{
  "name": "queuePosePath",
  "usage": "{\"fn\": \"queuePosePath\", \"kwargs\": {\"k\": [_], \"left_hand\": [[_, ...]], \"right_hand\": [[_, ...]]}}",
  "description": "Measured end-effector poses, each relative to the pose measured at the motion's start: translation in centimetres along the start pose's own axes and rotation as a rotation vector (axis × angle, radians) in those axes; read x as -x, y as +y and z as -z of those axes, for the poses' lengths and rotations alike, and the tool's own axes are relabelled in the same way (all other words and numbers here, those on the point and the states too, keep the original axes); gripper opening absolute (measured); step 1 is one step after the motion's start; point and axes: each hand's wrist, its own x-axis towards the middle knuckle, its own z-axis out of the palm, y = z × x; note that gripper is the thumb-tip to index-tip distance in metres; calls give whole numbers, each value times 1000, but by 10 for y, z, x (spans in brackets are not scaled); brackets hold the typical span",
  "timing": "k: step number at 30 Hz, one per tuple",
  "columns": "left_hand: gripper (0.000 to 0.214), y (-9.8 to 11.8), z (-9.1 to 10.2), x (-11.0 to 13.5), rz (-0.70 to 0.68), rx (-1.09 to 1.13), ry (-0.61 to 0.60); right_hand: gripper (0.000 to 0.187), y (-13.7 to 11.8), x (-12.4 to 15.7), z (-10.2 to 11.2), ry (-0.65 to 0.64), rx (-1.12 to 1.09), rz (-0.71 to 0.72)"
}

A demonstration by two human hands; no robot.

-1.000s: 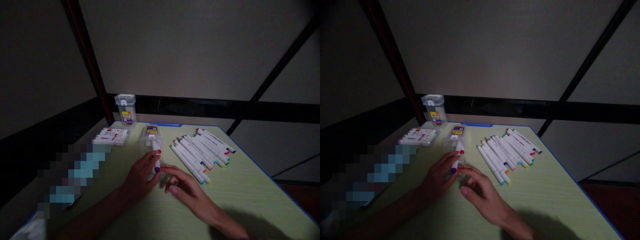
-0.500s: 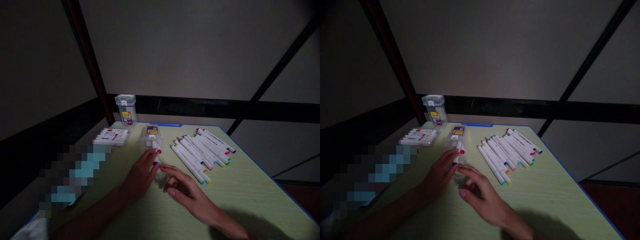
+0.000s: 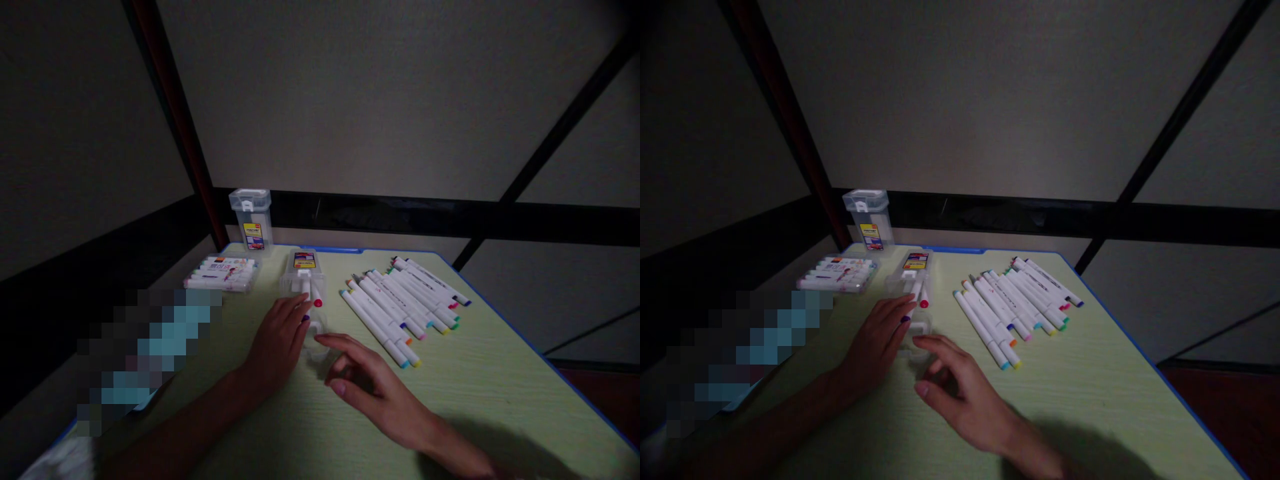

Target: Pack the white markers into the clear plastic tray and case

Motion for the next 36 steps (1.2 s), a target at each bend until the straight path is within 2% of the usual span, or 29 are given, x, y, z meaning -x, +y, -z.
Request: {"fn": "queuePosePath", "kwargs": {"k": [5, 11, 36], "left_hand": [[29, 0, 0, 1, 9, -4, -11], [31, -1, -3, 4, 82, -12, -33], [37, 0, -1, 3, 71, -34, -91]], "right_hand": [[41, 0, 0, -1, -1, 30, -8], [42, -2, 1, -2, 1, 60, -21], [41, -5, 0, -3, -71, 168, 7]]}}
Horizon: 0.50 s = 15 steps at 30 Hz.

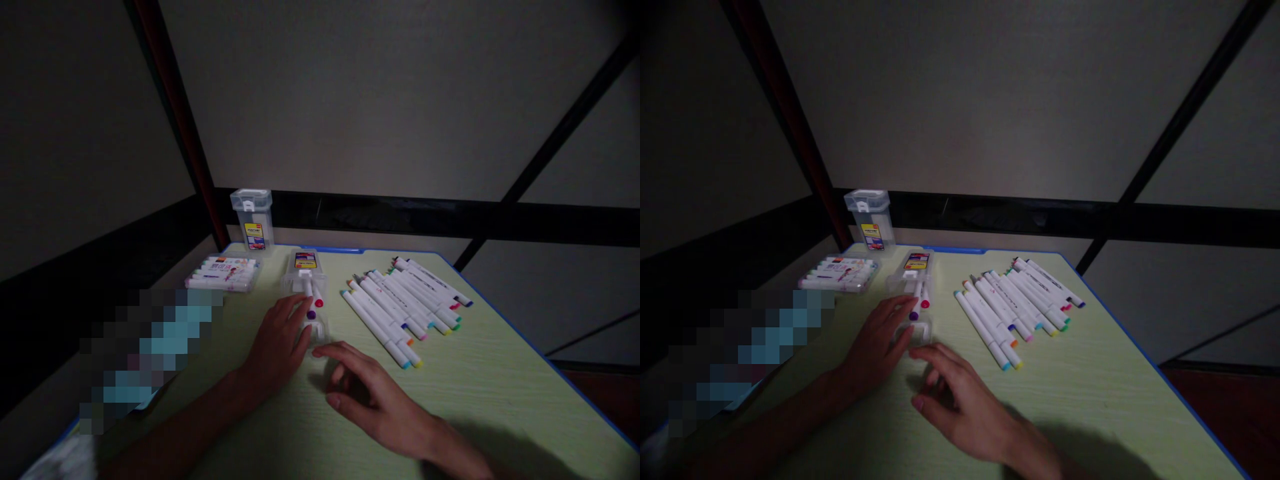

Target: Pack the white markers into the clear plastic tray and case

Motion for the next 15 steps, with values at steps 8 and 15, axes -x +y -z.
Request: {"fn": "queuePosePath", "kwargs": {"k": [8, 15], "left_hand": [[39, 0, 2, -1, 4, -7, -15], [40, 1, 1, -2, -2, 0, 0]], "right_hand": [[43, -1, 1, 0, 7, 18, 30], [41, -3, 0, 1, -1, 23, 43]]}}
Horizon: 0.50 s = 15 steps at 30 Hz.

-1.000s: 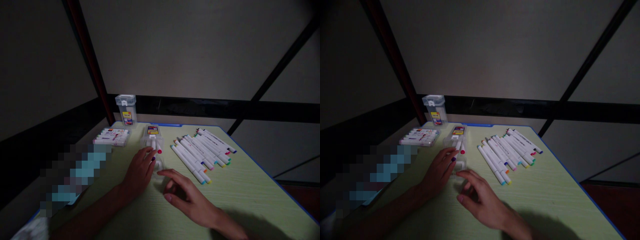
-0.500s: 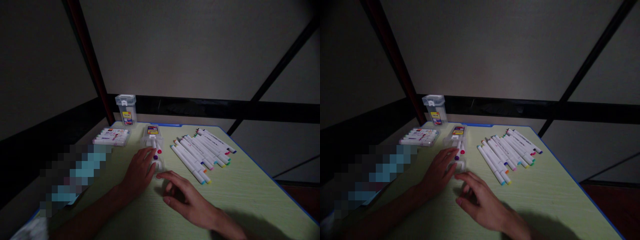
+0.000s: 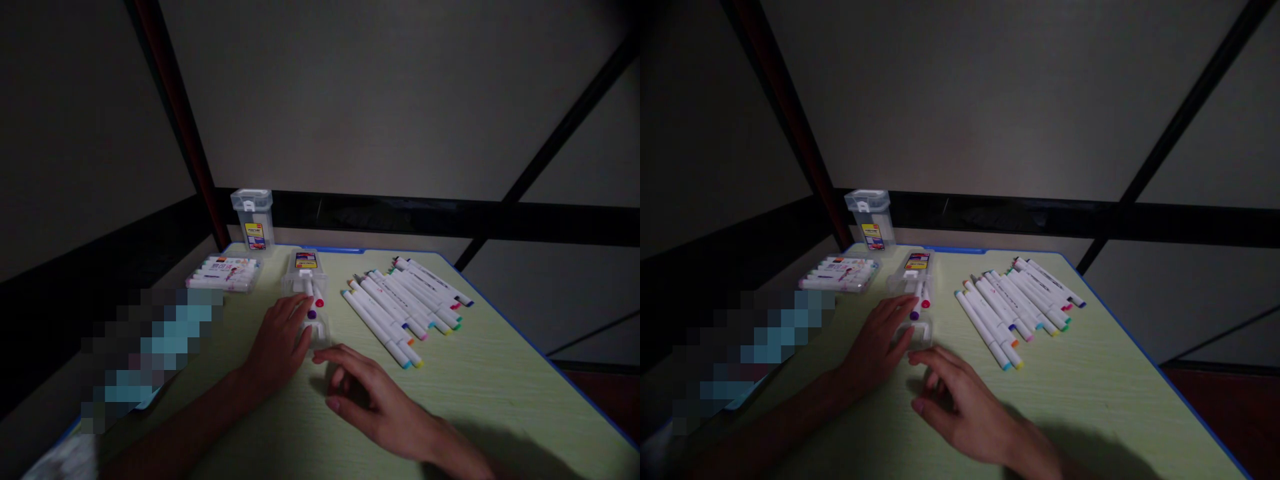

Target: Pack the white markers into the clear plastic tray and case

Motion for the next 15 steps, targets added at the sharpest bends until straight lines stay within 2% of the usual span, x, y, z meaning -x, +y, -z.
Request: {"fn": "queuePosePath", "kwargs": {"k": [15], "left_hand": [[40, -1, -2, 1, 4, 1, 3]], "right_hand": [[40, 0, 0, 0, -19, 23, -5]]}}
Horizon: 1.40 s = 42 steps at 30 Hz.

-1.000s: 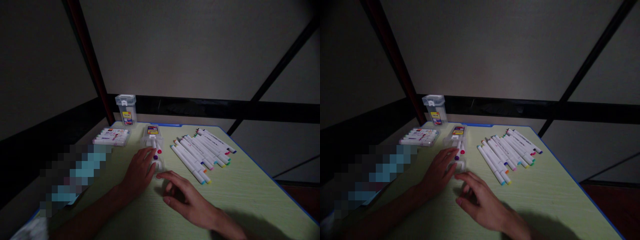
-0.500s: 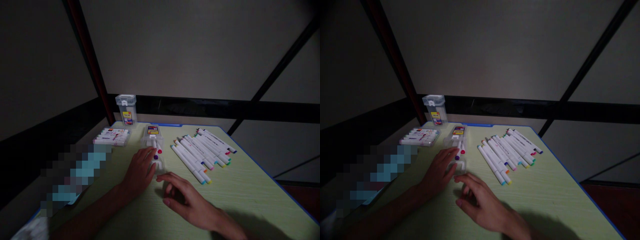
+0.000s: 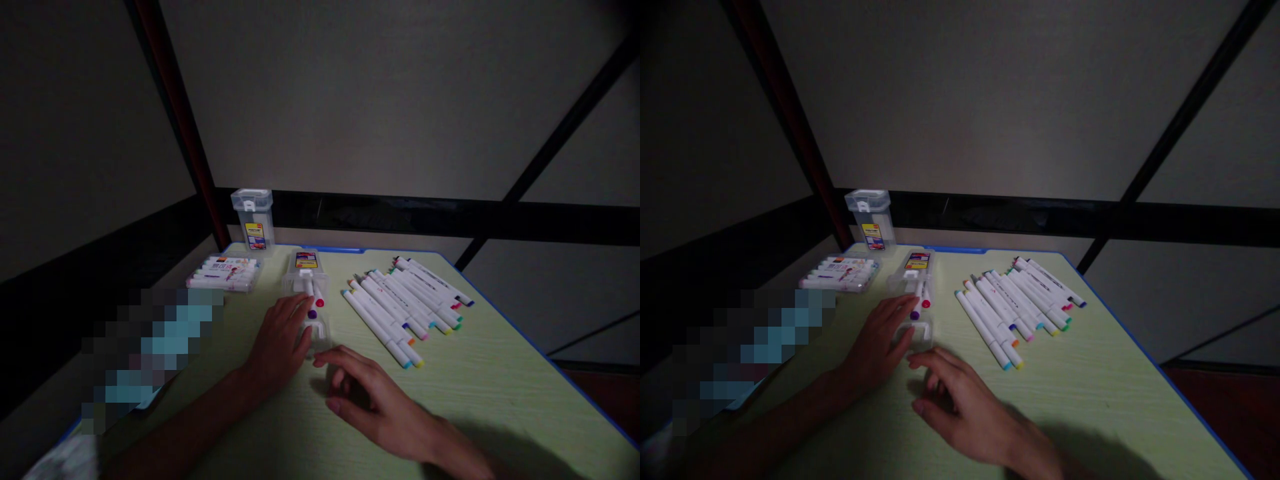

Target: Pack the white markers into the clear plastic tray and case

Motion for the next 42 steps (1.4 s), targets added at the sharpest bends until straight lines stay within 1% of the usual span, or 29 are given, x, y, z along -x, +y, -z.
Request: {"fn": "queuePosePath", "kwargs": {"k": [13, 21, 34, 42], "left_hand": [[42, 0, 0, 0, 5, -11, -21], [45, 0, 0, 0, 13, -12, -32], [43, -1, -3, 2, 8, -11, -16], [44, -2, -3, 3, 0, -5, -10]], "right_hand": [[34, -1, 0, 0, -4, 19, -26], [34, 1, -1, 0, -12, 44, -35], [35, -1, 0, 1, -24, 75, 6], [35, 0, 1, 1, -29, 72, 5]]}}
